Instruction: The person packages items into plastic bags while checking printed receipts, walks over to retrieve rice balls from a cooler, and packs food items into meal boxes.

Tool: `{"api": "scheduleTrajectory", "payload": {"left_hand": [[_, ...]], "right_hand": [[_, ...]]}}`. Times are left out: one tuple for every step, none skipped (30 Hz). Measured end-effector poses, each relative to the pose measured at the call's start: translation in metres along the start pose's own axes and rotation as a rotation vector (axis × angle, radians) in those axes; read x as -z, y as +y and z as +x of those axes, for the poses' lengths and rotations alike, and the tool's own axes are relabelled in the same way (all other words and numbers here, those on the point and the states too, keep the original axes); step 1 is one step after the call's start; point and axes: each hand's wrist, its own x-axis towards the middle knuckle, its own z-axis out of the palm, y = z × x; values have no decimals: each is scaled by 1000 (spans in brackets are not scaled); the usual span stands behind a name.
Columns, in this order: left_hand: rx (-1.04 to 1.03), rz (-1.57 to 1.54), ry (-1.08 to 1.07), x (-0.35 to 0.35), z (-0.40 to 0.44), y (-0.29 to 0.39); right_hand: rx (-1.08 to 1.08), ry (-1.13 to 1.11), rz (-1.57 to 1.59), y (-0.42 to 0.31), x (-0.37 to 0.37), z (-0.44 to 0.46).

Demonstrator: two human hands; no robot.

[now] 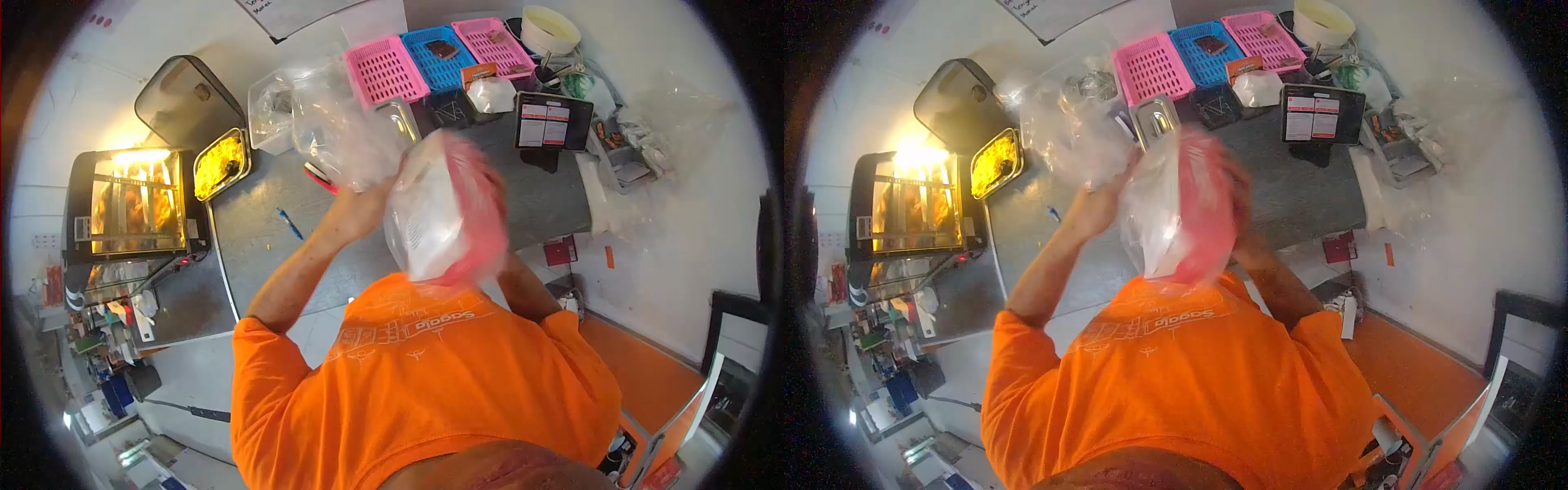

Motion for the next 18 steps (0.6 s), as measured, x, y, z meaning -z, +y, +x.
{"api": "scheduleTrajectory", "payload": {"left_hand": [[-178, 269, 30, 5, -1, -15], [-297, 378, 60, 14, -5, -29], [-342, 403, 38, 24, -3, -28], [-389, 426, 17, 33, 1, -19], [-359, 366, -55, 44, 2, -7], [-232, 261, -63, 50, -3, -4], [-105, 155, -57, 56, -8, -1], [122, 2, 7, 56, -27, -14], [344, -150, 74, 52, -43, -30], [353, -25, 157, 45, -57, -52], [363, 98, 236, 35, -75, -79], [283, 307, 246, 24, -92, -102], [210, 521, 272, 14, -109, -125], [308, 453, 356, -4, -123, -144], [532, 299, 456, -23, -133, -155], [584, 128, 654, -42, -121, -123], [563, 37, 632, -53, -140, -152], [623, -11, 647, -61, -146, -161]], "right_hand": [[-173, -97, 231, 6, -8, -5], [-367, -156, 444, 11, -16, -10], [-426, -198, 478, 28, -30, -16], [-556, -226, 611, 31, -31, -7], [-693, -237, 736, 35, -31, 2], [-901, -238, 956, 26, -18, 34], [-886, -208, 771, 54, -14, 50], [-881, -181, 582, 82, -10, 66], [-740, -136, 309, 130, 8, 83], [-647, -40, -2, 159, 23, 107], [-548, -9, -206, 210, 35, 120], [-553, -187, -463, 263, 47, 134], [-549, -368, -718, 303, 54, 138], [-553, -390, -834, 326, 51, 135], [-551, -410, -952, 346, 46, 137], [-548, -433, -1070, 357, 41, 140], [-593, -467, -1073, 359, 37, 146], [-639, -502, -1074, 357, 30, 148]]}}
